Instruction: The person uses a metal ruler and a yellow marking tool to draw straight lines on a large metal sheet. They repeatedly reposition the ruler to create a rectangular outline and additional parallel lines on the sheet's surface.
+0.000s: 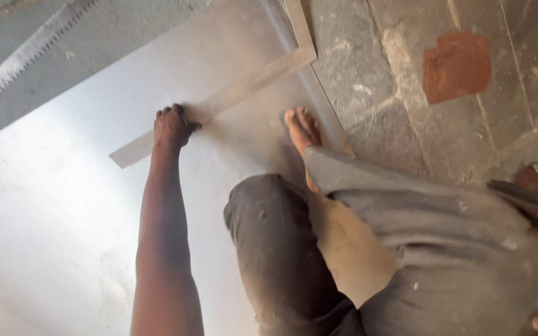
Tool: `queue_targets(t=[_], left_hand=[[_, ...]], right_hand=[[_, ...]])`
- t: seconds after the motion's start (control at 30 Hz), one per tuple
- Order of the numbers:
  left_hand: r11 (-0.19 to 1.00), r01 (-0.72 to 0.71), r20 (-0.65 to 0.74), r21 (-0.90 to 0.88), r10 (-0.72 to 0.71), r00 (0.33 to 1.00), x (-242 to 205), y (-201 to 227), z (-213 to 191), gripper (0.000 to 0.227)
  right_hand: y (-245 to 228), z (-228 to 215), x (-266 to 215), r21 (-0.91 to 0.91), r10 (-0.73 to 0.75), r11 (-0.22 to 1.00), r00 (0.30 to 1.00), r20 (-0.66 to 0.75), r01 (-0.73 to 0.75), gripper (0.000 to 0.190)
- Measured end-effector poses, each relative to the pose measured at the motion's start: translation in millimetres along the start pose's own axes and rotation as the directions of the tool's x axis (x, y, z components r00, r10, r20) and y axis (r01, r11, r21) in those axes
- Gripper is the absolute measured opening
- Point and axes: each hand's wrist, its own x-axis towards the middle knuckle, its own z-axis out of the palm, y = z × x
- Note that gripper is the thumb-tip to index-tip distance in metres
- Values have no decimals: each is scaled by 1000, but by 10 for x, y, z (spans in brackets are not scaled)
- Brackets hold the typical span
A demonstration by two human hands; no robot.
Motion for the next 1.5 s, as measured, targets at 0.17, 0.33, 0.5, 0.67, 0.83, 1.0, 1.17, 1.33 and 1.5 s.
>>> queue_targets(t=[0.17, 0.33, 0.5, 0.67, 0.83, 1.0, 1.17, 1.33, 1.5], left_hand=[[999, -2, -30, 46, 3, 1000, 189, -32, 92, 75], [1000, -4, -53, 25, 5, 999, 120, -44, 104, 73], [1000, -22, -75, 3, 22, 997, 97, -21, 78, 71], [998, -15, -65, -59, 12, 998, -12, -65, 83, 70], [995, -27, -77, -99, 19, 997, 65, -63, 11, 69], [996, 8, -66, -91, -14, 998, 124, -21, 23, 73], [995, 60, 23, -81, -58, 998, 135, -19, -20, 69], [993, 12, -16, -116, -14, 1000, 6, 114, -133, 66], [989, -8, -73, -147, -2, 997, -90, 194, -291, 55]], right_hand=[[453, 183, -305, -45, 102, 992, 960, -262, -118, 54], [640, 86, -364, -41, 152, 980, 874, -462, -192, 50], [686, -37, -551, -80, 194, 961, 852, -486, -264, 47], [655, -5, -749, -76, 275, 935, 843, -462, -347, 44], [382, -496, -730, -71, 239, 942, 803, -546, -328, 42], [128, -875, -358, -95, 70, 986, 847, -526, -140, 40], [-32, -556, 900, -184, -249, 963, 911, -328, 197, 27], [-230, -468, 1973, -49, -356, 930, 857, -373, 365, 16], [-321, -524, 3271, -49, -563, 795, 707, -427, 604, 18]])
